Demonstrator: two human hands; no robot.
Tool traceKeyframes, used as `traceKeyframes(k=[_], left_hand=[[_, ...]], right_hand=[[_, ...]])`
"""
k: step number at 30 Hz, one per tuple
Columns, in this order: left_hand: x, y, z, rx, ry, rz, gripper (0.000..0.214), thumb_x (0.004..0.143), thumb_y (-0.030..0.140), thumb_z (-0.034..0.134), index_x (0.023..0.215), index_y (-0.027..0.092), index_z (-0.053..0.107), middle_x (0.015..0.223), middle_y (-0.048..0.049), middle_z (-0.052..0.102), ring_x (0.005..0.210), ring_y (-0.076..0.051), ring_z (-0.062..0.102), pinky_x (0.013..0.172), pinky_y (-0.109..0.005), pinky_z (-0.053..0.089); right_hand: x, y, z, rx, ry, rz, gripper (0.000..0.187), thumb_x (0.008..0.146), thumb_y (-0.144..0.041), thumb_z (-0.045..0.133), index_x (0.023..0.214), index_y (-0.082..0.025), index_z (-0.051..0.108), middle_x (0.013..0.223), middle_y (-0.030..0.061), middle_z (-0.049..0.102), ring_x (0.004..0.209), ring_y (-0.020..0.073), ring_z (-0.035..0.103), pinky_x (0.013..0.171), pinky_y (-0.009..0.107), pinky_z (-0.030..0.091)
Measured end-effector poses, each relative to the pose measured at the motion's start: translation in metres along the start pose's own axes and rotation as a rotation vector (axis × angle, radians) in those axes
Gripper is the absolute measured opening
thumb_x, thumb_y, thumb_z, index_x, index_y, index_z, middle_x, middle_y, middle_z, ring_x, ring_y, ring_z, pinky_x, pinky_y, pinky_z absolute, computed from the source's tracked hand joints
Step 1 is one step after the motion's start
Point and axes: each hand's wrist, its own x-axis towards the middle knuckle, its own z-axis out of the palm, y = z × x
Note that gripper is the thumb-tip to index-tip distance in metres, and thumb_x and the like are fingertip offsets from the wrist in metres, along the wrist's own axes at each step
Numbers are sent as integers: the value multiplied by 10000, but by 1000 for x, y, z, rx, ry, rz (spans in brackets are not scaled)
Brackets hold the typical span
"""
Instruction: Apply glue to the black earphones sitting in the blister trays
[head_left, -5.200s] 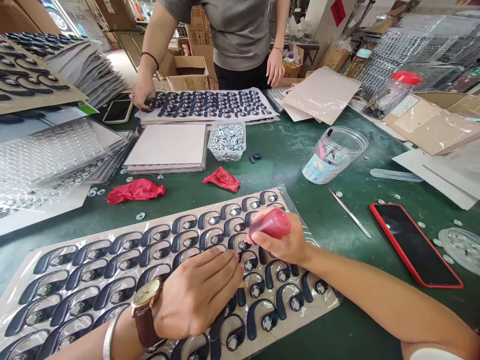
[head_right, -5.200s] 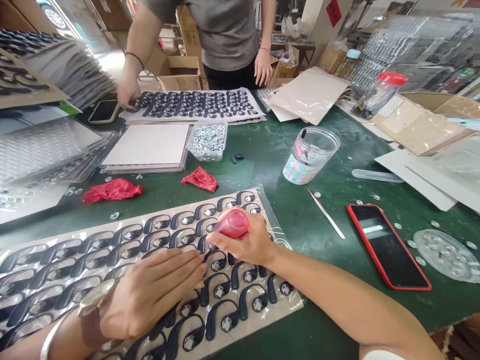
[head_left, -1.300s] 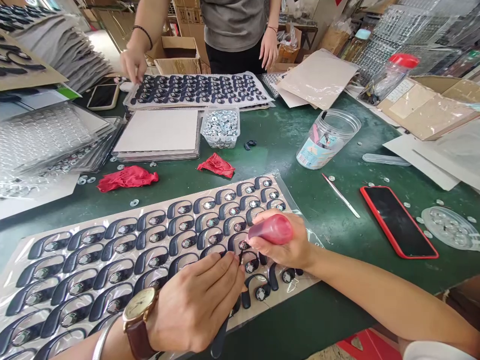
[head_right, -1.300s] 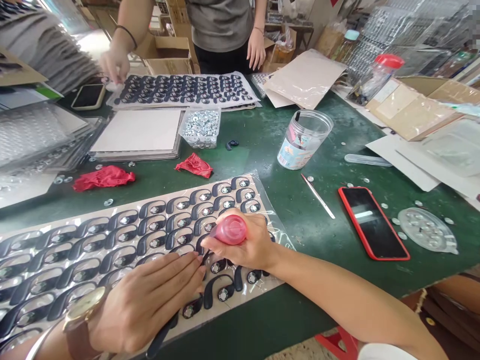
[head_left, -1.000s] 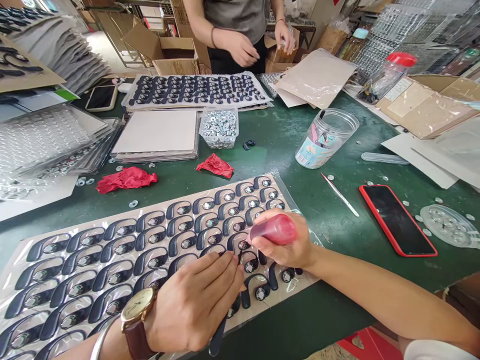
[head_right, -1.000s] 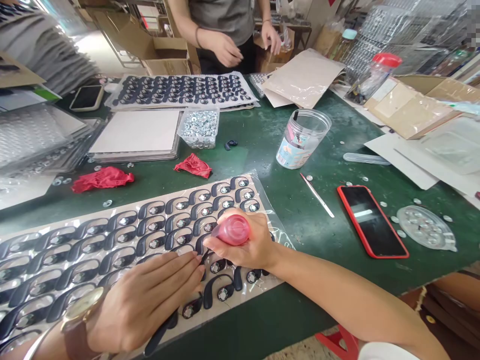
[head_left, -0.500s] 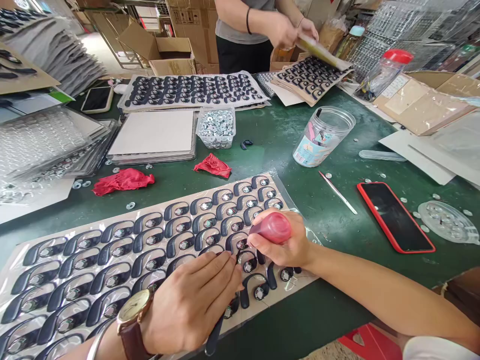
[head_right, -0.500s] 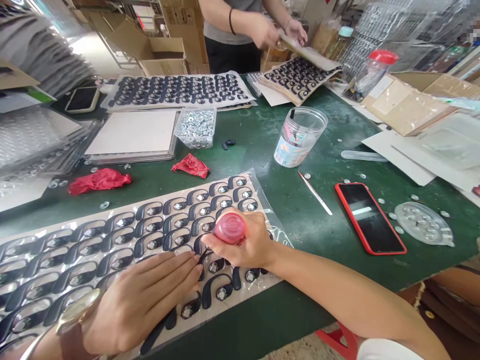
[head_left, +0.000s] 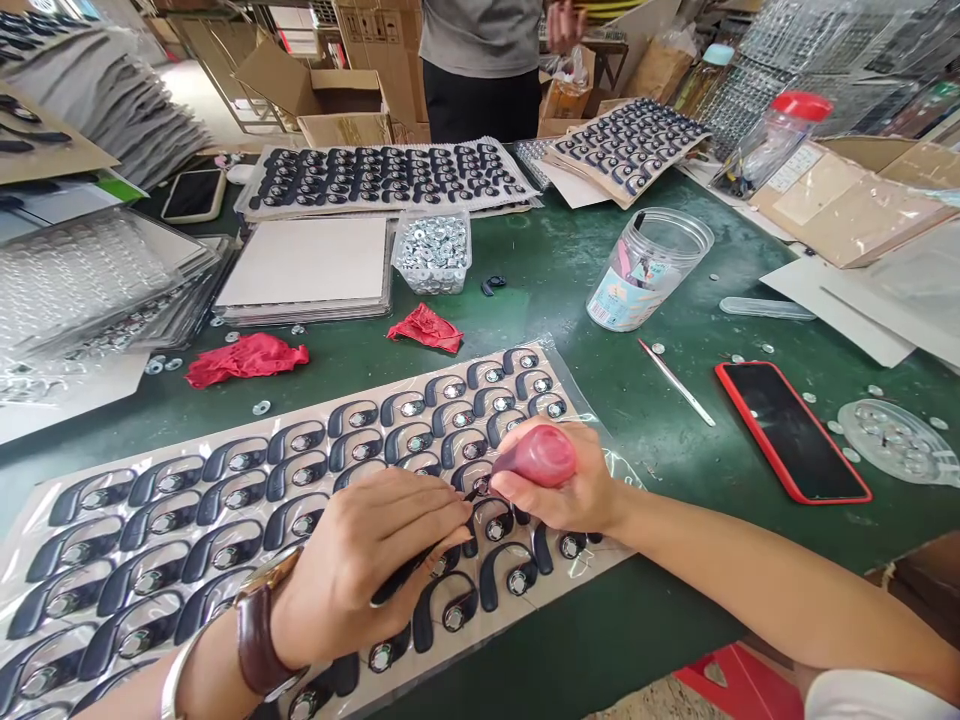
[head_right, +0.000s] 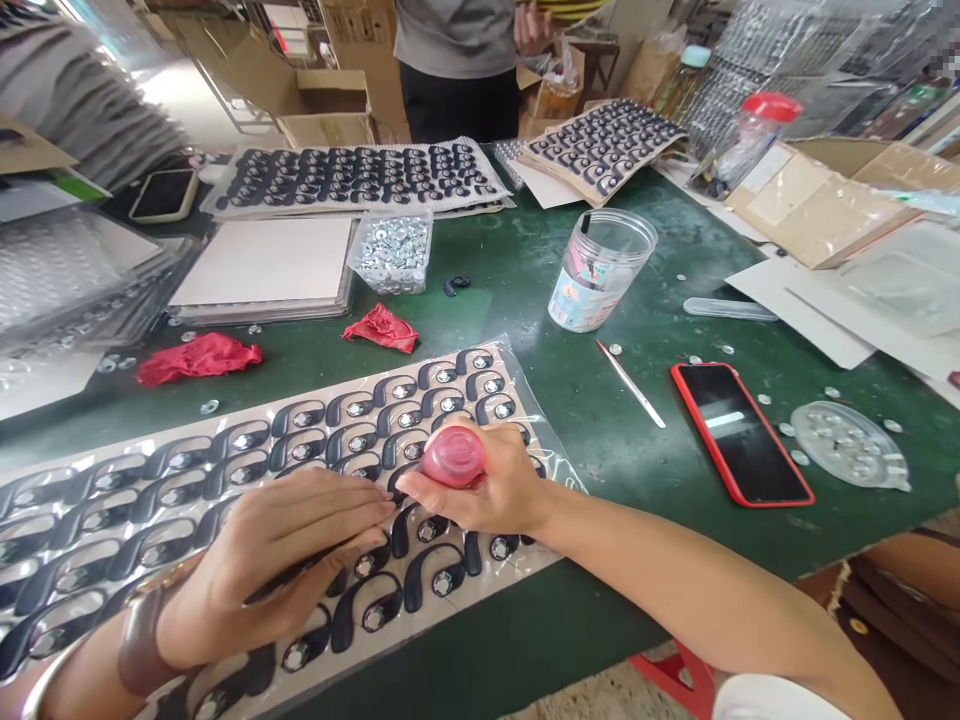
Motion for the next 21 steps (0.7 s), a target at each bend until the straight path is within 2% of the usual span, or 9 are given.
traceKeyframes(k=[4, 8, 13, 15, 17, 21], left_hand=[[4, -3, 0, -88, 19, -112, 182, 880, 92, 581, 1030, 157, 661, 929, -56, 732, 841, -154, 691, 774, -283, 565], [10, -6, -2, -128, 29, -214, 123, 904, 134, 576, 953, 171, 683, 863, -33, 734, 777, -136, 689, 739, -246, 569], [10, -7, -3, -134, 56, -254, 116, 909, 157, 582, 930, 177, 694, 848, -21, 738, 765, -129, 689, 733, -227, 569], [9, -6, -1, -125, 58, -230, 110, 905, 154, 585, 927, 167, 693, 833, -29, 736, 751, -134, 687, 724, -238, 568], [8, -4, 0, -99, 60, -178, 108, 897, 138, 590, 929, 158, 691, 827, -37, 735, 746, -141, 687, 726, -256, 566], [6, 0, 4, -25, 82, -75, 135, 879, 98, 589, 967, 146, 680, 858, -52, 738, 788, -158, 695, 753, -288, 566]], right_hand=[[-2, 2, 0, 9, -20, -18, 155, 810, -321, 716, 820, -178, 654, 737, 40, 705, 626, 165, 676, 565, 274, 569], [-3, 3, -1, -10, -45, -54, 274, 816, -412, 718, 933, -176, 645, 763, 35, 712, 660, 164, 690, 596, 273, 572], [-1, -4, -2, -58, -99, -201, 431, 752, -524, 751, 971, -175, 625, 680, 12, 696, 555, 149, 652, 509, 266, 516], [4, -11, -9, -34, -94, -196, 451, 705, -541, 781, 934, -180, 637, 660, 4, 690, 532, 144, 641, 496, 262, 514], [12, -19, -23, 57, -130, -38, 374, 721, -486, 791, 895, -186, 649, 674, -2, 696, 548, 137, 652, 518, 252, 537], [25, -32, -53, 315, -229, 416, 164, 833, -328, 725, 890, -187, 664, 715, -9, 699, 609, 145, 701, 576, 257, 599]])
